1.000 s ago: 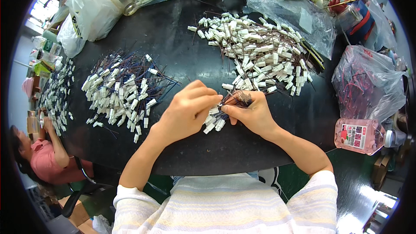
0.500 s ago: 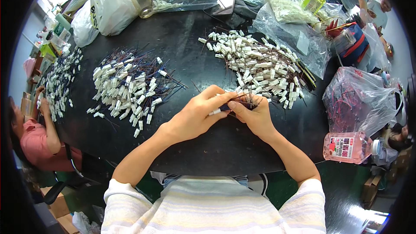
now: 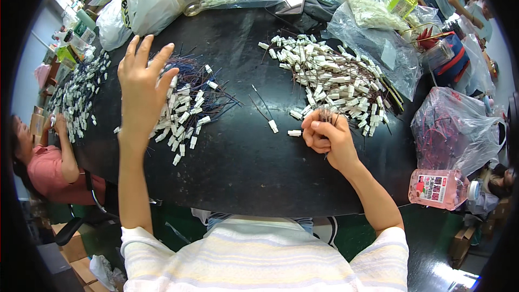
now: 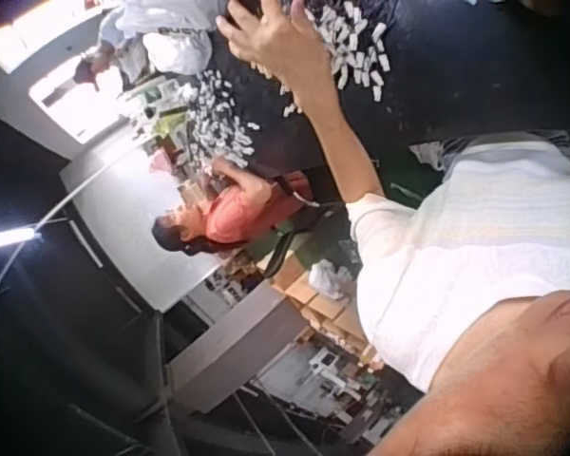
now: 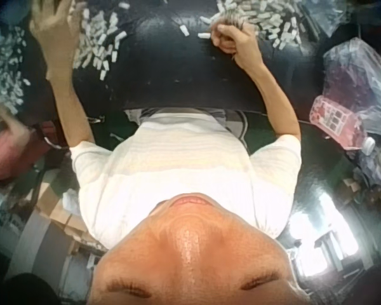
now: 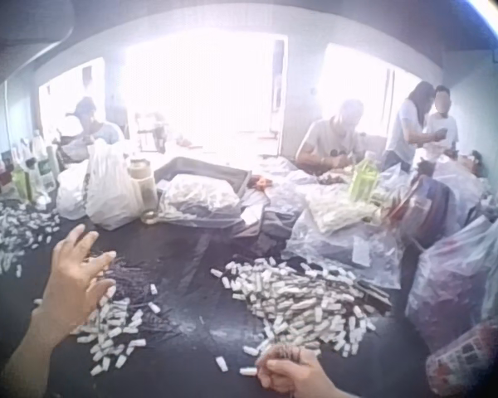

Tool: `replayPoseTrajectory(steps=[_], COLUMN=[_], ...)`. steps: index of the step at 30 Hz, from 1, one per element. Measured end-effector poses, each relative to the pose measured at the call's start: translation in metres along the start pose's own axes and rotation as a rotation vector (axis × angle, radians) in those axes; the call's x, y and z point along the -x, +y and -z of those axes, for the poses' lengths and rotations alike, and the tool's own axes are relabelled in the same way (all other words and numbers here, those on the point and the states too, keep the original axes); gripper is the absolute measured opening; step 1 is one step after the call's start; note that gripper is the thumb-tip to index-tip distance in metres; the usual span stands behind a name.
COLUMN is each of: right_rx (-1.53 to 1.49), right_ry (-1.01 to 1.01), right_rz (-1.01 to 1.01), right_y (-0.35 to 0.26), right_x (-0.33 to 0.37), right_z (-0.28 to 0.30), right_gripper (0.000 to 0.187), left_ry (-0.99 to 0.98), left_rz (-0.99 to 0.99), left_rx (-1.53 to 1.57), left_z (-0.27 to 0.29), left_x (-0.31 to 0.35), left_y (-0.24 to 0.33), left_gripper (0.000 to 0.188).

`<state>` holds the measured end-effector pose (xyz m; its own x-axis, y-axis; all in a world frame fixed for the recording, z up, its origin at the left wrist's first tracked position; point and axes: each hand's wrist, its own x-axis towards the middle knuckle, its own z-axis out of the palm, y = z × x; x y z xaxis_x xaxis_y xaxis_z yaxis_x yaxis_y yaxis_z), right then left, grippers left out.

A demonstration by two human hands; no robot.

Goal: The person assembles small electrical wire connectors and wire bundles by hand at a workstation.

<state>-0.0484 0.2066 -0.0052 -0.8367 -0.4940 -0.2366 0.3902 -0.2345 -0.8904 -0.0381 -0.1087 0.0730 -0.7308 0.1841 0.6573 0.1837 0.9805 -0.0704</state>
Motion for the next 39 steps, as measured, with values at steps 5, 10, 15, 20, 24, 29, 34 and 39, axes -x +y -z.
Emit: replayPoseTrajectory(steps=[5,10,15,20,24,29,34,39], right_rx=[0.107,0.13,0.22,0.664,1.016,0.623,0.185,-0.042], right_ry=[-0.014,0.02,0.072,0.228,0.075,0.152,0.144,0.241], right_rz=[-0.028,0.014,0.044,0.402,0.465,0.42,0.31,0.418], right_y=[0.01,0.012,0.005,-0.008,-0.017,-0.009,-0.037,-0.036], right_x=[0.003,0.004,0.002,-0.008,-0.009,0.004,0.01,0.012], right_z=[-0.013,-0.021,-0.018,-0.01,-0.025,-0.024,-0.017,-0.052], right_gripper=[0.017,0.023,0.02,0.009,0.015,0.026,0.037,0.035], left_ry=[-0.065,-0.214,-0.431,-0.372,-0.33,-0.336,-0.323,-0.675], left_rz=[-0.144,-0.241,-0.33,-0.412,-0.355,-0.046,0.729,1.321], left_rx=[0.486,0.437,0.521,0.513,0.731,1.181,1.998,2.723], left_z=[-0.033,-0.082,-0.099,-0.08,-0.049,-0.04,-0.059,-0.057], left_x=[0.025,0.016,0.0,0.003,0.008,0.004,0.02,0.013], left_y=[0.067,0.072,0.065,0.089,0.113,0.123,0.148,0.185], left_gripper=[0.025,0.024,0.006,0.009,0.012,0.01,0.02,0.023])
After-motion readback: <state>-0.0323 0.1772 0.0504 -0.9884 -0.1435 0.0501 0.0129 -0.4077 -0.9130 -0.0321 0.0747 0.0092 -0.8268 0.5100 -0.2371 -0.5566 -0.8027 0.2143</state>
